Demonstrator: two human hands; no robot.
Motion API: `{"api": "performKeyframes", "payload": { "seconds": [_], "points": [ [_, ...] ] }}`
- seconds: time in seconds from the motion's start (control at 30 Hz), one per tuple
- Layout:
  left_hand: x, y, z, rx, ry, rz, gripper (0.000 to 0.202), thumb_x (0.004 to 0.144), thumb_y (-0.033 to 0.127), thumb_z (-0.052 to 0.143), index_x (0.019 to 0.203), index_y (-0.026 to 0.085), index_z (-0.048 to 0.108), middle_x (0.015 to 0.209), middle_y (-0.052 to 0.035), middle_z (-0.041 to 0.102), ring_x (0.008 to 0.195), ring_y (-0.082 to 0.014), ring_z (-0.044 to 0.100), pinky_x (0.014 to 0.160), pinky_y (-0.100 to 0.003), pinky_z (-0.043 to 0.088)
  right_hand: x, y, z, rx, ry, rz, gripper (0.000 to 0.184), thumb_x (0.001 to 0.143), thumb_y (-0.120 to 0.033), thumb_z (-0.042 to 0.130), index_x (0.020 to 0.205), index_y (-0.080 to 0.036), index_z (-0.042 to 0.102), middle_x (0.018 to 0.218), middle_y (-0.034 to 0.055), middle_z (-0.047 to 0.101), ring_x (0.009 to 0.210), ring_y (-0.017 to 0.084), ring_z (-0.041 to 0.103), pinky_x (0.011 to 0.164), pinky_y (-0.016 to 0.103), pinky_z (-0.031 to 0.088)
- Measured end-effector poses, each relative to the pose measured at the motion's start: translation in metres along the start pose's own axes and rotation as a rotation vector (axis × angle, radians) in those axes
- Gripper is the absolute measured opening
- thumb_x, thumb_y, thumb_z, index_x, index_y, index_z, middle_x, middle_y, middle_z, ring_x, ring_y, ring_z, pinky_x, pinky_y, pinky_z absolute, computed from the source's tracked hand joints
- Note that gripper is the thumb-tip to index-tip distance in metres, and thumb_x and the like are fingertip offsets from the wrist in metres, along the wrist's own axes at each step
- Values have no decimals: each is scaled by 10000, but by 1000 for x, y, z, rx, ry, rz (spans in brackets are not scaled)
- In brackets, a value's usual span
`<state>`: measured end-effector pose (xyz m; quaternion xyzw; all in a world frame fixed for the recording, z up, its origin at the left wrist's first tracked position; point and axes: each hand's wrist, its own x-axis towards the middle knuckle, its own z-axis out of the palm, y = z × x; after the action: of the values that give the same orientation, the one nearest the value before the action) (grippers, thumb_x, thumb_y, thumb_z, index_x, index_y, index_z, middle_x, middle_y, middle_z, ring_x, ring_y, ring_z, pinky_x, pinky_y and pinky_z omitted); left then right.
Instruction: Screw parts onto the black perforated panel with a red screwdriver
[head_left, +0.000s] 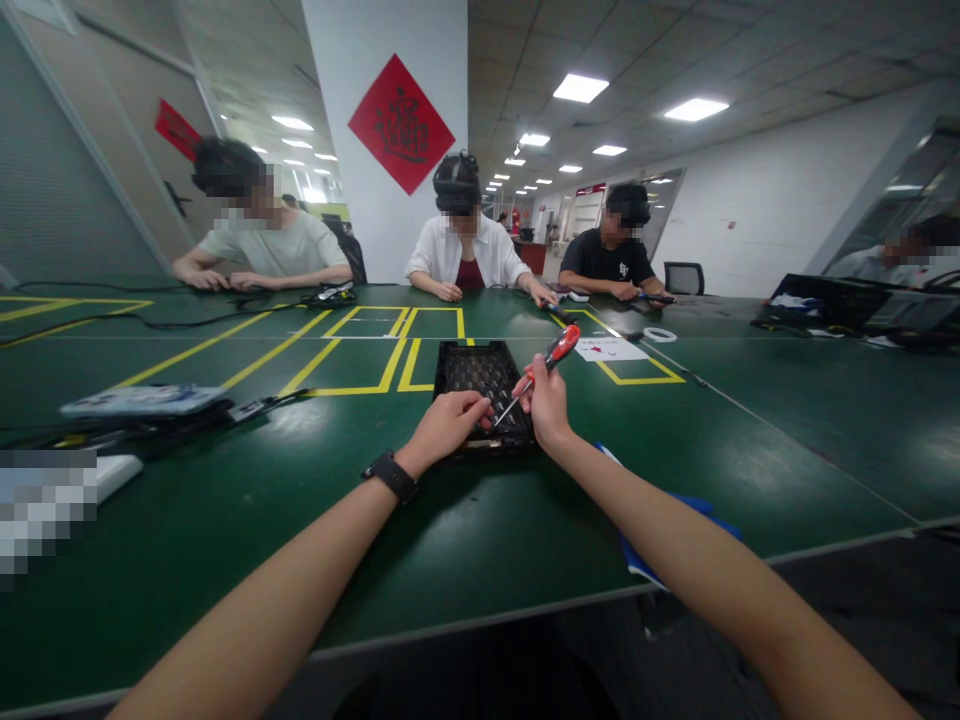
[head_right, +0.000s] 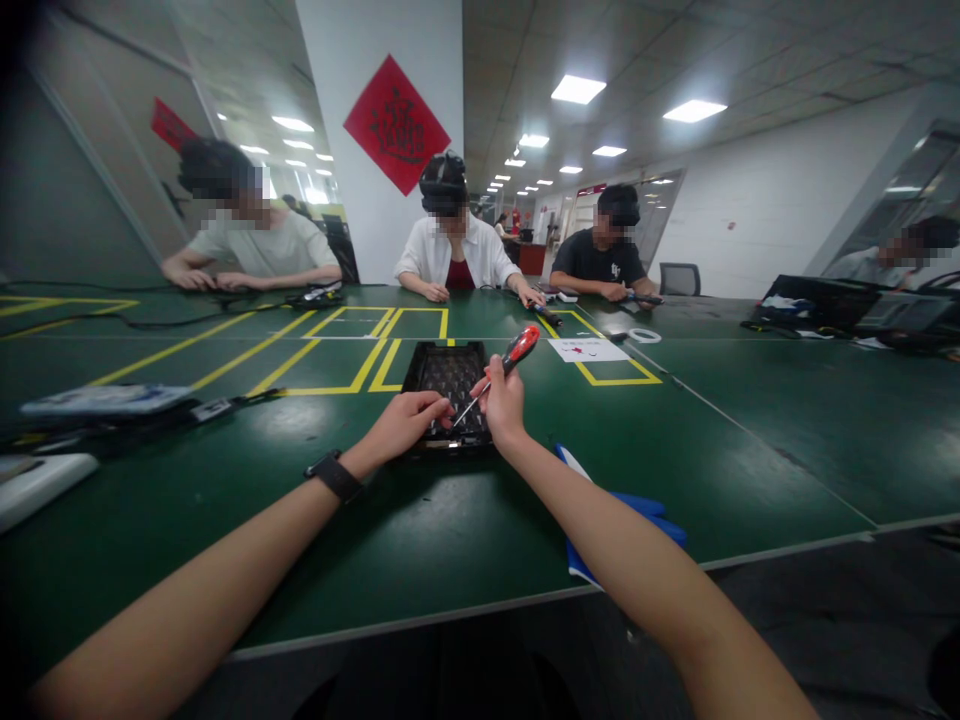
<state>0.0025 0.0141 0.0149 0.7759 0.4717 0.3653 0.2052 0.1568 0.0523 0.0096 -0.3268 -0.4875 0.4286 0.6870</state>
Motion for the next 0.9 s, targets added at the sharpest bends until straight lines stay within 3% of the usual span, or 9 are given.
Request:
{"api": "performKeyframes", "payload": {
  "seconds": [0.33, 0.53, 0.9],
  "points": [
    [2, -2, 2, 25, 25, 59, 393, 858, 420, 373, 726, 174, 649, 753, -19, 677, 705, -149, 591, 683, -252, 402, 1, 1, -1, 22, 26, -13, 413, 798, -590, 412, 801, -178, 442, 474, -45, 536, 304, 38, 357, 310, 156, 234],
    [1, -3, 1, 24, 3, 61, 342, 742, 489, 553, 786, 170, 668, 779, -34, 676, 698, -155, 579, 671, -255, 412, -2, -5, 1, -3, 10, -41, 401, 791, -583, 428, 804, -182, 446, 490, -49, 541, 304, 35, 360, 310, 156, 233],
    [0, -5, 2, 31, -3, 78, 293, 703, 451, 618, 758, 167, 668, 767, -39, 673, 696, -154, 574, 676, -256, 418, -20, -22, 11, -24, -143, -82, 347, 796, -537, 459, 842, -194, 462, 549, -59, 555, 320, 36, 402, 334, 158, 291]
  ]
}}
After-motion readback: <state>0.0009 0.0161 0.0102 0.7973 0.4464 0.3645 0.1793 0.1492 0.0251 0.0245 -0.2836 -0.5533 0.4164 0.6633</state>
